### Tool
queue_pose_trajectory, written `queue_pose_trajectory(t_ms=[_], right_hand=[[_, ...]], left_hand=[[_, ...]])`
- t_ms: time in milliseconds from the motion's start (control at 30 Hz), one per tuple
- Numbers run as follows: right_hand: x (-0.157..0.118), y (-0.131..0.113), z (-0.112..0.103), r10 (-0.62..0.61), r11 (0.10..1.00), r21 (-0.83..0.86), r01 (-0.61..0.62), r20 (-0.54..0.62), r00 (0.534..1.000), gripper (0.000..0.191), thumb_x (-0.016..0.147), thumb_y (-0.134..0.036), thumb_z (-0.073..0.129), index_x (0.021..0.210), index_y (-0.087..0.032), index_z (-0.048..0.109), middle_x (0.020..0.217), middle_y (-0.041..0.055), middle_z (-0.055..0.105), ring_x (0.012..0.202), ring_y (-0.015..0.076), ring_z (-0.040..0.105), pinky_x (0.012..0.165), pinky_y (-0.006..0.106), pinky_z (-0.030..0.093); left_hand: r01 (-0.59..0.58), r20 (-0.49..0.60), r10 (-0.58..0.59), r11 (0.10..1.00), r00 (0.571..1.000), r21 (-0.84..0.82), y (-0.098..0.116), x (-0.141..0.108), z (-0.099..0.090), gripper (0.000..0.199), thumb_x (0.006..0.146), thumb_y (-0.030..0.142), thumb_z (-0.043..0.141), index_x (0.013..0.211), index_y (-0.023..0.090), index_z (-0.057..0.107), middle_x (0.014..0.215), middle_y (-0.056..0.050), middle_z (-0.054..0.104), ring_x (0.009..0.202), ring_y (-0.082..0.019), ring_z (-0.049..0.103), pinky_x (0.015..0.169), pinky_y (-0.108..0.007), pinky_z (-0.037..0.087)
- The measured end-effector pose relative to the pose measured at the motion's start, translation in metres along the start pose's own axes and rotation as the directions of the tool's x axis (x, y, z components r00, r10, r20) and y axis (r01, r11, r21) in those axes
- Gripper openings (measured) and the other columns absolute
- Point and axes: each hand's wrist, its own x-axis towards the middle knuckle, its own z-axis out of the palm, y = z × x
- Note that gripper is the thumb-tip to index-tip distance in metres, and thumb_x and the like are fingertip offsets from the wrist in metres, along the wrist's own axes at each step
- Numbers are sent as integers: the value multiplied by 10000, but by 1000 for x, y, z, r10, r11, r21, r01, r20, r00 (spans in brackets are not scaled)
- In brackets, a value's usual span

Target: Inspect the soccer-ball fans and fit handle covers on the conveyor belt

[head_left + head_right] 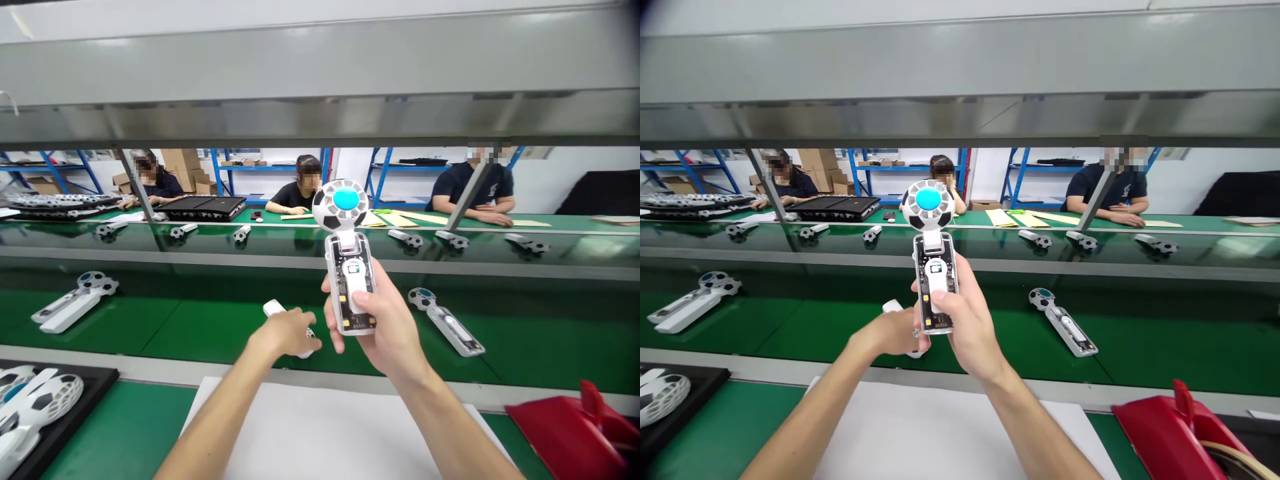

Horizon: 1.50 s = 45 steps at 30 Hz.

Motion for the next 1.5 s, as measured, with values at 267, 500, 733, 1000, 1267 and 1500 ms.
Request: queue_pose_trajectory(t_ms=[267,500,733,1000,1267,1500], right_hand=[[0,-1,-4,-13,997,76,10,33,999,328,874,-329,608,1166,-264,474,980,28,597,570,151,603,354,260,506],[-1,-6,-5,-68,996,58,67,7,998,234,956,-386,526,1127,-227,525,959,24,621,567,162,636,496,324,552],[1,-7,-6,-60,994,97,56,46,997,235,848,-228,591,1081,-205,562,975,27,643,616,162,662,558,314,564],[0,-6,-8,-110,983,146,108,11,994,219,823,-224,544,1039,-207,572,917,13,640,531,151,623,442,298,535],[2,-4,-7,-113,988,107,115,-18,993,210,841,-218,528,1050,-214,547,921,9,638,532,157,638,448,307,542],[3,-6,-8,-110,987,110,114,-38,993,245,834,-211,536,1079,-222,532,936,8,631,546,159,637,434,313,550]], left_hand=[[33,108,-67,957,992,289,11,19,37,265,611,237,789,784,190,593,951,-128,675,1028,-434,650,838,-479,486],[-40,26,35,982,999,182,4,17,13,246,639,286,734,829,220,591,868,-35,675,864,-293,669,699,-331,473],[-64,-30,59,975,998,-214,5,0,-27,331,808,396,575,1099,242,617,942,-30,706,726,-181,661,593,-257,504],[-51,-27,44,897,999,-440,5,-6,-38,279,780,350,591,1009,215,673,847,-26,678,724,-184,629,565,-251,497],[-29,-25,21,930,999,-366,0,-8,-43,315,797,367,560,1064,235,662,915,-16,694,733,-176,640,604,-250,473],[24,-85,-43,975,995,-220,-3,-13,-53,357,809,377,527,1125,267,650,970,-17,700,797,-191,636,595,-240,444]])
